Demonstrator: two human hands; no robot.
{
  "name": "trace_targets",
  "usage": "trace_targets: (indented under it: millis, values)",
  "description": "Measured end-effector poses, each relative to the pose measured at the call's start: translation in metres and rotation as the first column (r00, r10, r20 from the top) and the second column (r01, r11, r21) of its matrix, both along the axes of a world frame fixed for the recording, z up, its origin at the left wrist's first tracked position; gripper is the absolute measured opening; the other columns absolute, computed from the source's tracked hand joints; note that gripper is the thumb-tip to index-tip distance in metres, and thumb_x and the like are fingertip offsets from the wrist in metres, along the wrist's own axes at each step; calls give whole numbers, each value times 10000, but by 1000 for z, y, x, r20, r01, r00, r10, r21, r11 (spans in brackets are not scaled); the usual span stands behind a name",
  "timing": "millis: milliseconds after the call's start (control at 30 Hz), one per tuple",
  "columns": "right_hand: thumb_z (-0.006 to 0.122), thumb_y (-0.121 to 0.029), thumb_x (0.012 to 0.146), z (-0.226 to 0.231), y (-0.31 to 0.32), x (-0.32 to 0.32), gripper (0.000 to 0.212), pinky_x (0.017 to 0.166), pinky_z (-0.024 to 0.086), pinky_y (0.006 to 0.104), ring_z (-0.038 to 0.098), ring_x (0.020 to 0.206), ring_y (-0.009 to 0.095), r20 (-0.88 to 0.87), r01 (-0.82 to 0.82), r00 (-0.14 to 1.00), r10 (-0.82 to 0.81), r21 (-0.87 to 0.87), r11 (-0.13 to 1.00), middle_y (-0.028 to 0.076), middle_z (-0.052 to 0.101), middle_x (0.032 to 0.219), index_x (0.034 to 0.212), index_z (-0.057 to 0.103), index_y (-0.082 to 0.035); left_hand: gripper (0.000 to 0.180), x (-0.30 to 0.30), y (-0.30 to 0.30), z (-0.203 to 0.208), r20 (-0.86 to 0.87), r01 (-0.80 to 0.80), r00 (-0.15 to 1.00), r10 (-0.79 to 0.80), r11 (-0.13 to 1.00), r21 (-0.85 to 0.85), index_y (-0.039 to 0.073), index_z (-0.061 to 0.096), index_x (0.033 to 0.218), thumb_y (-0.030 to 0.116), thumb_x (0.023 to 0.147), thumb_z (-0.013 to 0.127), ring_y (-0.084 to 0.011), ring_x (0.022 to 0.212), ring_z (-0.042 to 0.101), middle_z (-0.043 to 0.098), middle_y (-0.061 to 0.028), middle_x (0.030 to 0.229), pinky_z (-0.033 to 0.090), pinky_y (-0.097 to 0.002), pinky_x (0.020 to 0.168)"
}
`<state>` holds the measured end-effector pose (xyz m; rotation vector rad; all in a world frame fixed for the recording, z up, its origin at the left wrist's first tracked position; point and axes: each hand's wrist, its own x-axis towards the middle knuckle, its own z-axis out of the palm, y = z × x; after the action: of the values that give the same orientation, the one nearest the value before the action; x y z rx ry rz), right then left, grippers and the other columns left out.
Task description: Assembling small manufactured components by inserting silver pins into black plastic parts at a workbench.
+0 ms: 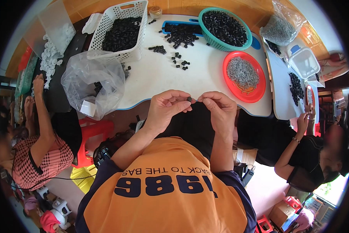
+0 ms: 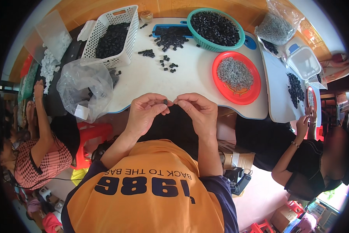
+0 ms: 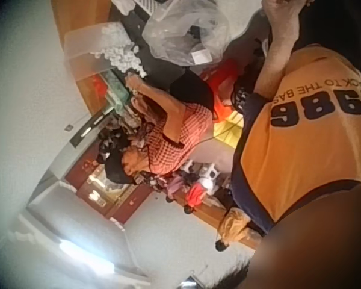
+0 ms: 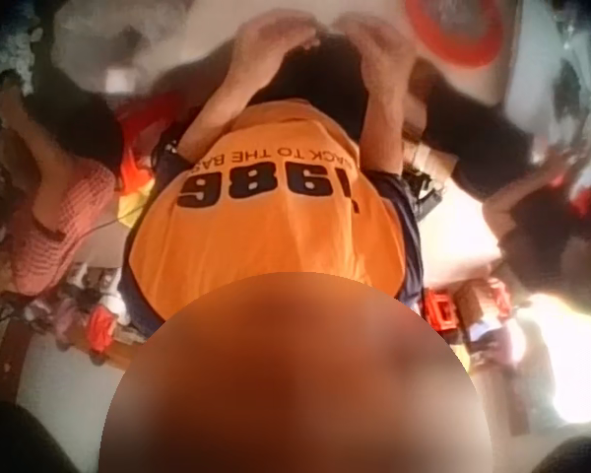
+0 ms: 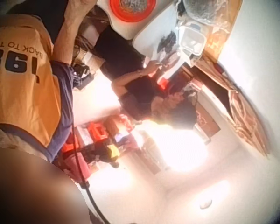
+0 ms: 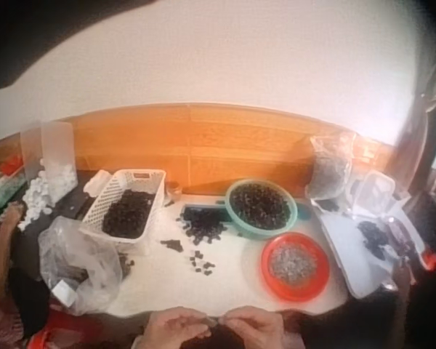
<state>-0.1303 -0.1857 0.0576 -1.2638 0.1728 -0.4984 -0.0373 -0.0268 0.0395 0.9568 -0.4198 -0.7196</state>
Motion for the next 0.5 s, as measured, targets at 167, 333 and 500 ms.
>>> trace_targets:
  millis: [167,333,500]
  values:
    - [672,50,854,0,13,8,140,791,512,235,650,870,139,19,36,999,-37,38,999,83,690,935,989,699,22,211,6,6,1,-326,84,930,-168,963,-257,6,613,1152,37,945,588,-165,858,680,686,-135,1037,554,-244,736]
    - [690,35,845,-1,26,12,137,721,463,214,580,852,100,41,140,990,-137,-97,985,41,620,960,974,714,-4,126,9,9,1,-470,56,867,-166,969,-239,23,630,1066,63,960,573,-161,872,672,684,-116,1015,559,-261,814]
    - [735,-11,818,-3,34,17,132,657,404,223,529,795,84,-18,172,983,-182,-246,954,15,597,923,949,728,-31,115,8,8,-5,-535,13,833,-141,972,-235,18,634,1044,37,936,602,-150,847,665,680,-86,962,556,-266,799]
